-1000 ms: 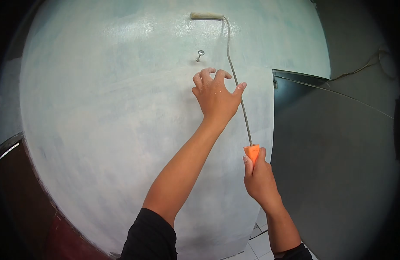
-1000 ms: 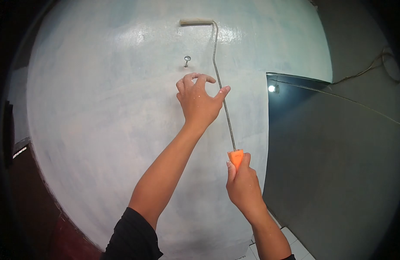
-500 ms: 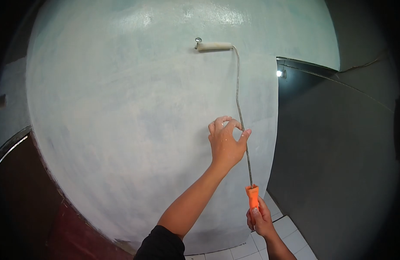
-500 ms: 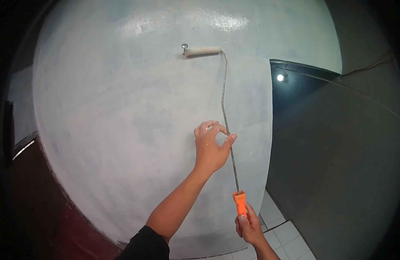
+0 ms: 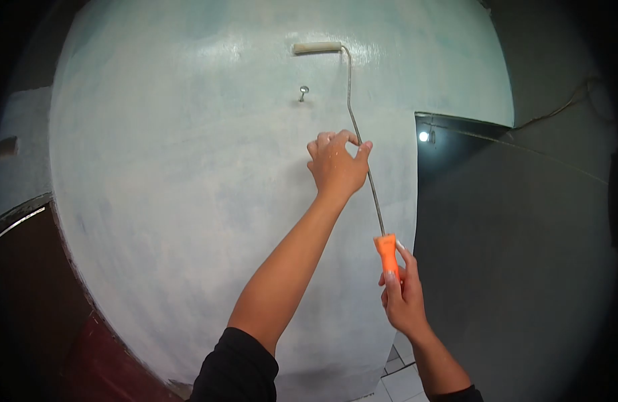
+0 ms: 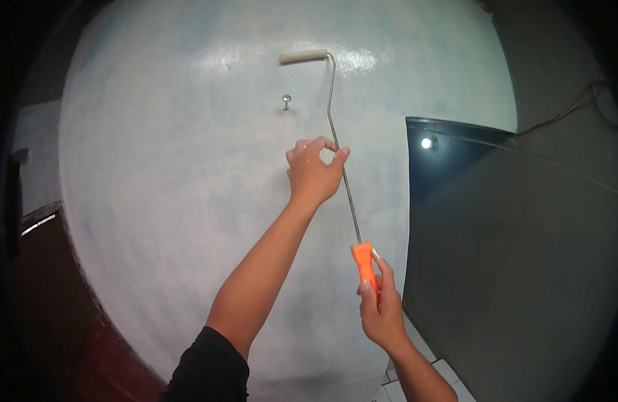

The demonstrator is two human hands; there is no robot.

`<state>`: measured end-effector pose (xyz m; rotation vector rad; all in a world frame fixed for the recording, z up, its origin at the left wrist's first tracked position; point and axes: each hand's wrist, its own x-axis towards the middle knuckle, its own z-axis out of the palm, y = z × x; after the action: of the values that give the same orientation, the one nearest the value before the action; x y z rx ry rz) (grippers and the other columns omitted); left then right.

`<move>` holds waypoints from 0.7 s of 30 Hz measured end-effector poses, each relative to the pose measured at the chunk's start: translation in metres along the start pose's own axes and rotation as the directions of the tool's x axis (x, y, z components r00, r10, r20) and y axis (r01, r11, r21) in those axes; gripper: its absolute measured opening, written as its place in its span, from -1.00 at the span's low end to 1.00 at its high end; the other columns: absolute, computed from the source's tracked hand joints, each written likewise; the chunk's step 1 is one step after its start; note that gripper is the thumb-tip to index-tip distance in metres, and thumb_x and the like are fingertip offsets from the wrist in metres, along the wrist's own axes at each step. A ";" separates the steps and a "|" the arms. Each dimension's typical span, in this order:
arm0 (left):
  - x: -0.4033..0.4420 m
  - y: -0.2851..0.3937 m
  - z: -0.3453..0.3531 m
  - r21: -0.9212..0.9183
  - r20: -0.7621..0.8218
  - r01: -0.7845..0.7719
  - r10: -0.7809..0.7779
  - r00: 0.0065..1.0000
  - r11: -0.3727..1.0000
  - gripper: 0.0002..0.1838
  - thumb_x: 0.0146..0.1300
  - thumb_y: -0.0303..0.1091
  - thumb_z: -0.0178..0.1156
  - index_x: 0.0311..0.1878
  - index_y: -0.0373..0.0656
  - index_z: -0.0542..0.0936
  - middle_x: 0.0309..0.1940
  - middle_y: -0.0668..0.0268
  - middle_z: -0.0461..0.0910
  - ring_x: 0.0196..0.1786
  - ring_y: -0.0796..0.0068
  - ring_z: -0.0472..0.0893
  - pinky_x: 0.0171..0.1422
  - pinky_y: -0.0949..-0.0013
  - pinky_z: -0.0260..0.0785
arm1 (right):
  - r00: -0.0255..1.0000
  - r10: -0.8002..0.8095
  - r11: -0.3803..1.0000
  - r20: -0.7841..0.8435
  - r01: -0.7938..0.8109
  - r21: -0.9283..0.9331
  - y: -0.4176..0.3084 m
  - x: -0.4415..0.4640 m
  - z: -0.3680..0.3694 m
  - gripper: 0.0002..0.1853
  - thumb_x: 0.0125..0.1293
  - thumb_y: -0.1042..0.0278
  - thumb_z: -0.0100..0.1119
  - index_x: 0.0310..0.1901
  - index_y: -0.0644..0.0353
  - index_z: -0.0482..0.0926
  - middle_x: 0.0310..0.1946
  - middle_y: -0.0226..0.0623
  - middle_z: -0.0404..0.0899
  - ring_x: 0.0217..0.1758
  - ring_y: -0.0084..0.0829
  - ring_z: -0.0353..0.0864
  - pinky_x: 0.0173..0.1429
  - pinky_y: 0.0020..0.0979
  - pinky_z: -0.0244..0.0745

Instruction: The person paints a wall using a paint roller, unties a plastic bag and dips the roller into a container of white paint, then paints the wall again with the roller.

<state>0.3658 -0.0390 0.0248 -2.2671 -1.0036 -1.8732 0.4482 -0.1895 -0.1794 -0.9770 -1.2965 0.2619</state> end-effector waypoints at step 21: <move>0.147 -0.001 -0.167 0.146 -0.128 -0.079 0.098 0.987 0.986 -0.48 0.34 0.22 0.23 0.05 -0.03 0.71 0.12 0.19 0.67 0.38 0.15 0.46 0.28 0.06 0.48 | 0.935 -0.348 0.886 -0.066 0.305 -0.350 -0.302 0.337 0.044 -0.46 0.62 0.15 -0.21 0.55 0.04 0.18 -0.51 -0.40 0.31 -0.57 -0.59 0.25 -0.56 -0.50 0.18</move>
<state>0.2301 -0.0412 0.2012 -2.0423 -0.9654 -1.8289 0.4078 -0.1254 0.2693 -1.0197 -1.3893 -0.2902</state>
